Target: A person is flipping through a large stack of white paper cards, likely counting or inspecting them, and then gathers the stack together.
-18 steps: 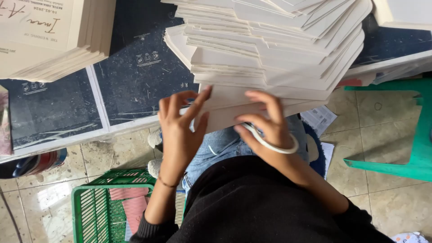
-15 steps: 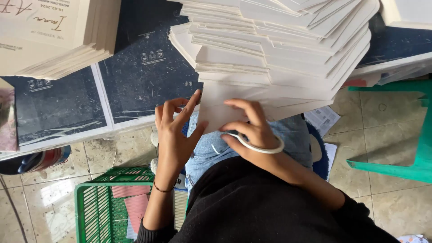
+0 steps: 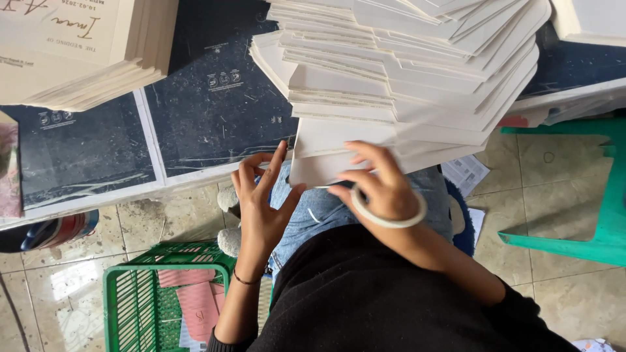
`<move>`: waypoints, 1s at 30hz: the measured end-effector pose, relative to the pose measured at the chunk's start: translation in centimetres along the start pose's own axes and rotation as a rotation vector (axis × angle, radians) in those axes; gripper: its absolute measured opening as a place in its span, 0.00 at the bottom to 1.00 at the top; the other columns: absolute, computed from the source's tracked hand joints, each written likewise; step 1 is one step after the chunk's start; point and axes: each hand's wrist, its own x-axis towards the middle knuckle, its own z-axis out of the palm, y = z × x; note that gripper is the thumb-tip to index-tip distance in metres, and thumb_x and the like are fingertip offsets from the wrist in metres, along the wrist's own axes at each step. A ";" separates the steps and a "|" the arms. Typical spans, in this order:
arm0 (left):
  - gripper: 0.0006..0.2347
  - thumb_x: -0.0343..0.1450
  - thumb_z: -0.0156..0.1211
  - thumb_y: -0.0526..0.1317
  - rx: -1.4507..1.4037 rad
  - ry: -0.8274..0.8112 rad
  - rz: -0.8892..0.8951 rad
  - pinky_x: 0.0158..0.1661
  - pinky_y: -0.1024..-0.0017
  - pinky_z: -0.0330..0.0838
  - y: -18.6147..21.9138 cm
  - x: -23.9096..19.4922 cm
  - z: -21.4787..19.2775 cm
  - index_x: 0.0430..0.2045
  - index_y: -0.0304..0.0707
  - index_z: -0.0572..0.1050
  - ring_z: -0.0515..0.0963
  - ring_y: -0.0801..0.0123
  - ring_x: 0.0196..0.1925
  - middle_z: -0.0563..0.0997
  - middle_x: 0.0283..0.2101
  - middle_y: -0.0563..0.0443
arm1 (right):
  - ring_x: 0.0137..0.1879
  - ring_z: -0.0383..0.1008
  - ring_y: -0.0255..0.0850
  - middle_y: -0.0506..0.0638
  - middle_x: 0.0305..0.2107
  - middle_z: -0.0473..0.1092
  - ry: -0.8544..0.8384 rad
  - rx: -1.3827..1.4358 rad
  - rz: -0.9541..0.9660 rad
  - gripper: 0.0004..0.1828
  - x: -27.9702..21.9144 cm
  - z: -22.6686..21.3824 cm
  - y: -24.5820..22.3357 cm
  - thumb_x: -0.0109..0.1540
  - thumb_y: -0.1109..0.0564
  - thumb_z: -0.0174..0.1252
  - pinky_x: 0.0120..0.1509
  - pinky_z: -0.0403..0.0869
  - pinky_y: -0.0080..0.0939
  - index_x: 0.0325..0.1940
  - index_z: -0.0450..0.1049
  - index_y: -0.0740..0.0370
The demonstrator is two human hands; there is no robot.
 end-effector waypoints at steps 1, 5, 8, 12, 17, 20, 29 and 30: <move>0.35 0.69 0.80 0.36 -0.001 -0.002 0.002 0.62 0.52 0.64 0.4 0.0 0.0 0.75 0.53 0.71 0.64 0.57 0.53 0.73 0.58 0.46 | 0.53 0.78 0.51 0.58 0.63 0.71 0.002 -0.002 0.001 0.11 0.3 -1.6 0.3 0.62 0.57 0.75 0.56 0.78 0.46 0.42 0.80 0.61; 0.35 0.70 0.78 0.34 0.106 0.040 0.015 0.61 0.53 0.62 2.2 -0.1 0.4 0.76 0.54 0.69 0.63 0.54 0.53 0.71 0.62 0.44 | 0.53 0.80 0.54 0.57 0.61 0.71 0.026 -0.020 0.200 0.10 -0.1 -5.9 2.9 0.60 0.62 0.78 0.58 0.78 0.50 0.36 0.81 0.63; 0.36 0.69 0.80 0.36 0.248 0.059 0.072 0.57 0.56 0.61 3.6 0.3 1.5 0.75 0.57 0.70 0.63 0.53 0.53 0.69 0.63 0.45 | 0.53 0.80 0.52 0.56 0.60 0.71 0.059 -0.017 0.301 0.08 -1.0 -6.7 4.1 0.60 0.64 0.78 0.60 0.79 0.51 0.36 0.82 0.63; 0.37 0.65 0.83 0.42 0.347 0.050 0.181 0.53 0.57 0.61 5.1 1.2 4.6 0.72 0.64 0.73 0.65 0.53 0.52 0.69 0.63 0.46 | 0.53 0.79 0.50 0.55 0.59 0.70 0.058 -0.009 0.332 0.08 -1.1 -6.5 4.5 0.59 0.64 0.77 0.59 0.80 0.50 0.37 0.82 0.64; 0.38 0.63 0.83 0.46 0.410 -0.045 0.377 0.50 0.60 0.68 7.5 2.8 8.1 0.72 0.60 0.72 0.74 0.52 0.54 0.73 0.63 0.43 | 0.52 0.80 0.52 0.55 0.57 0.70 0.080 -0.093 0.306 0.11 -0.5 -6.7 3.9 0.58 0.65 0.78 0.54 0.81 0.52 0.35 0.80 0.64; 0.40 0.61 0.83 0.54 0.551 -0.081 0.487 0.46 0.65 0.72 9.7 4.7 8.4 0.71 0.54 0.73 0.77 0.58 0.50 0.75 0.55 0.47 | 0.55 0.80 0.52 0.54 0.58 0.68 0.115 -0.090 0.268 0.10 1.1 -8.8 2.8 0.62 0.64 0.77 0.55 0.80 0.52 0.37 0.79 0.62; 0.43 0.57 0.80 0.56 0.746 -0.291 0.457 0.41 0.63 0.72 11.0 8.0 6.3 0.72 0.52 0.72 0.80 0.59 0.41 0.79 0.40 0.53 | 0.50 0.82 0.51 0.49 0.52 0.72 0.063 -0.082 0.283 0.10 2.9 -10.5 2.6 0.63 0.63 0.77 0.55 0.78 0.50 0.38 0.79 0.59; 0.44 0.58 0.77 0.63 0.651 -0.327 0.466 0.42 0.60 0.74 10.9 7.5 5.4 0.72 0.50 0.73 0.82 0.54 0.45 0.80 0.42 0.49 | 0.50 0.83 0.52 0.48 0.51 0.73 0.005 -0.037 0.318 0.11 2.3 -10.2 2.7 0.61 0.62 0.77 0.56 0.78 0.50 0.38 0.79 0.58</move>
